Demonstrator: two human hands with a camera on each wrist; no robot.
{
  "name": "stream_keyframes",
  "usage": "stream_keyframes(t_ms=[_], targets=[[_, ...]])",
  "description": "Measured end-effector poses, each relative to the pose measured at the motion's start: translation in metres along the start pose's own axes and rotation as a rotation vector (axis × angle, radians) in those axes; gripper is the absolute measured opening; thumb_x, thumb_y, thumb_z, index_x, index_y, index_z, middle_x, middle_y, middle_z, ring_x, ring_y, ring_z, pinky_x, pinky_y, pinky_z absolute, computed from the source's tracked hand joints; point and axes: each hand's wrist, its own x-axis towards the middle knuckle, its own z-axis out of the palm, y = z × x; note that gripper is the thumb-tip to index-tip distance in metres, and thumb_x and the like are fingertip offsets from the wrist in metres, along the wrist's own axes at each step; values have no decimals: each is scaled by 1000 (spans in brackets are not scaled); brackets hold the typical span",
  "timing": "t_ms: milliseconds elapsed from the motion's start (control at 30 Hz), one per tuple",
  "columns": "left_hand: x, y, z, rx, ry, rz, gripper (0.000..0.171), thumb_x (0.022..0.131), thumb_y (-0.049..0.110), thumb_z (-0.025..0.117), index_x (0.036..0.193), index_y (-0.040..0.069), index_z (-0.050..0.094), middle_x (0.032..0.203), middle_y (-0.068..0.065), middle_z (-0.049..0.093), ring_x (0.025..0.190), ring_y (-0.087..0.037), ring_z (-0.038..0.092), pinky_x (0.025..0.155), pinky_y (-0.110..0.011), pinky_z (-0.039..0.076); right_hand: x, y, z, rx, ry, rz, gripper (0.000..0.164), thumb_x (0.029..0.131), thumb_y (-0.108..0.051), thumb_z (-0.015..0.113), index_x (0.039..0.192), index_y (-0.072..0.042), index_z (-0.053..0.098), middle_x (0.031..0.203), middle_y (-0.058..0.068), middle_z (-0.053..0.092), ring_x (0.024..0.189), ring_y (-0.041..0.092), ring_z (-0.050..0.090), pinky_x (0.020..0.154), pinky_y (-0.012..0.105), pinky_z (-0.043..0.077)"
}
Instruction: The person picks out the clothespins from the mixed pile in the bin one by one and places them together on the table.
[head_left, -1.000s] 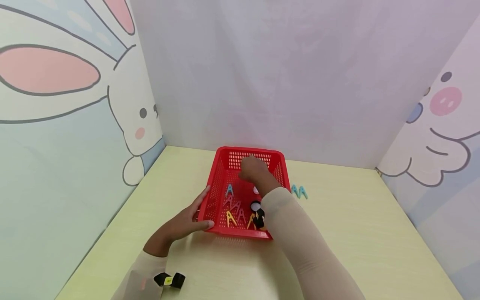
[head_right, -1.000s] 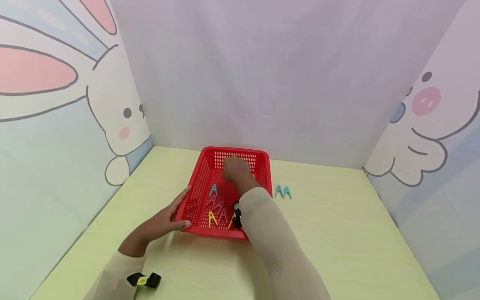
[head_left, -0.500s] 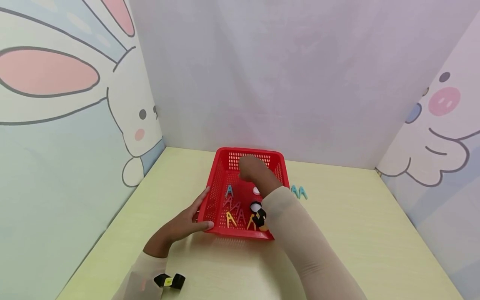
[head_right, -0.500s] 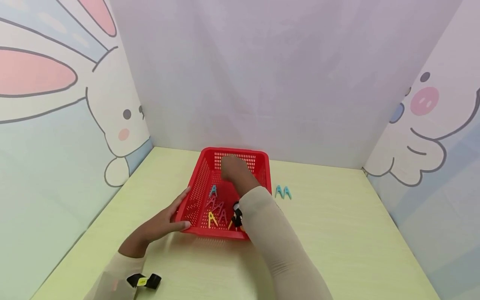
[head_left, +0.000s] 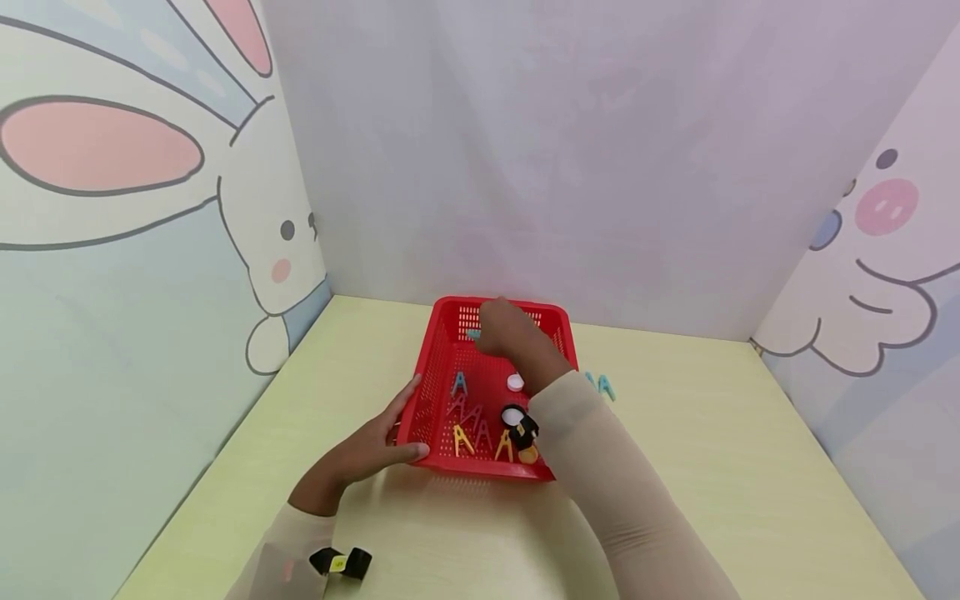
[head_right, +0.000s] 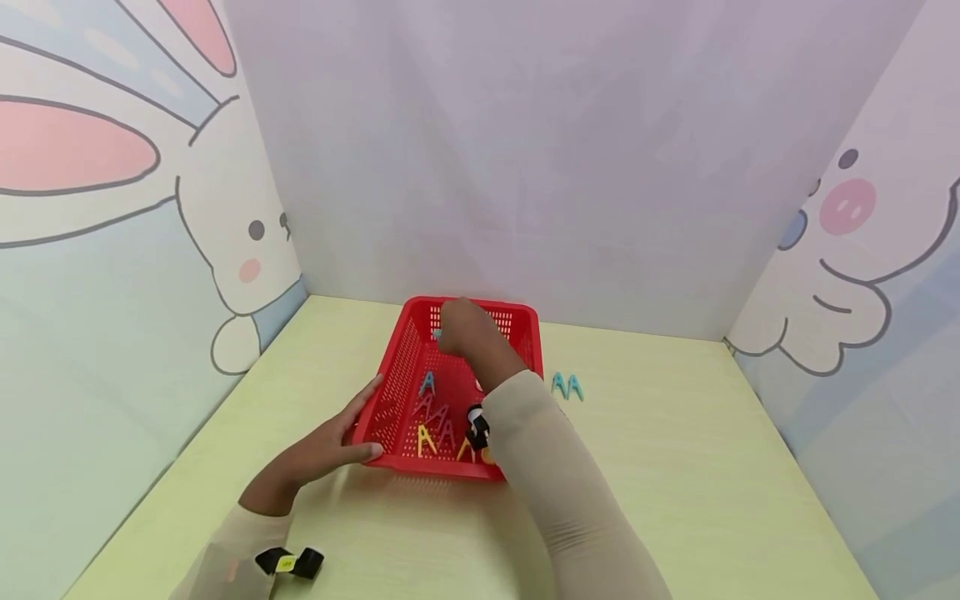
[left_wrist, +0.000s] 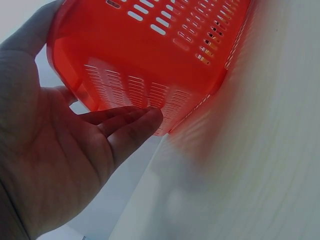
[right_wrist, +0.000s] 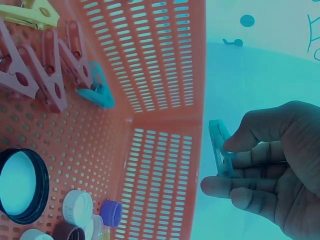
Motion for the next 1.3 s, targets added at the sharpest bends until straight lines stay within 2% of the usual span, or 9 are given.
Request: stream_keyframes(t_ms=[200,400,600,733,867,900,1100,1167,1300], targets=[[0,0,1,-5,-2,-5,118,94,26,83,177,33,-1,163,-25,41,135,-37,58,95,-37,67,-5,-2,-12,-32,-11,1,57,73,-20,102,121,-11,73,111,7,75,88,26,75,80,47,70],[0,0,1,-6,-1,-2,118,94,26,83,177,33,-1,163,-25,41,135,-37,58,95,-38,67,-8,-3,-25,-65,-10,-16,48,77,-21,99,120,-11,77,108,7,76,86,25,75,79,45,70],[2,-1,1,-6,-1,5,118,94,25,82,177,32,-2,161,-26,42,134,-37,59,95,-37,67,-13,2,-32,-65,7,-37,37,90,-26,88,122,-10,79,112,6,78,92,24,74,87,45,69],[2,-2,1,-8,-1,4,118,94,25,82,177,33,-2,161,-26,42,134,-38,59,94,-37,68,-19,8,-35,-84,41,-74,25,99,-26,77,114,-7,80,111,9,77,90,23,69,87,41,67],[2,-3,2,-2,2,2,118,94,26,83,177,33,-2,161,-26,42,134,-38,60,95,-37,68,-29,14,-42,-90,92,-107,22,103,-19,67,110,-5,81,113,13,76,89,24,63,84,40,64],[2,-3,2,0,3,2,118,94,26,83,177,33,-2,161,-26,42,133,-38,60,95,-37,68,-32,16,-44,-94,107,-116,24,104,-18,64,112,-4,82,117,14,77,92,25,65,86,41,64],[2,-2,2,12,8,0,118,94,29,83,177,32,-1,162,-26,41,133,-37,60,95,-37,67,-51,32,-52,-91,203,-151,29,104,-15,63,122,-1,82,125,18,77,109,32,71,94,47,65],[2,-2,2,13,8,-1,118,94,29,83,177,33,-1,162,-26,41,133,-37,60,95,-37,67,-57,38,-54,-76,219,-151,28,105,-15,64,120,0,82,117,19,76,100,31,68,89,46,63],[2,-3,2,8,10,-2,118,94,28,83,177,33,-1,162,-26,42,133,-36,60,95,-37,68,-66,51,-54,-66,248,-129,29,105,-16,66,124,0,81,109,19,73,93,29,65,88,47,63]])
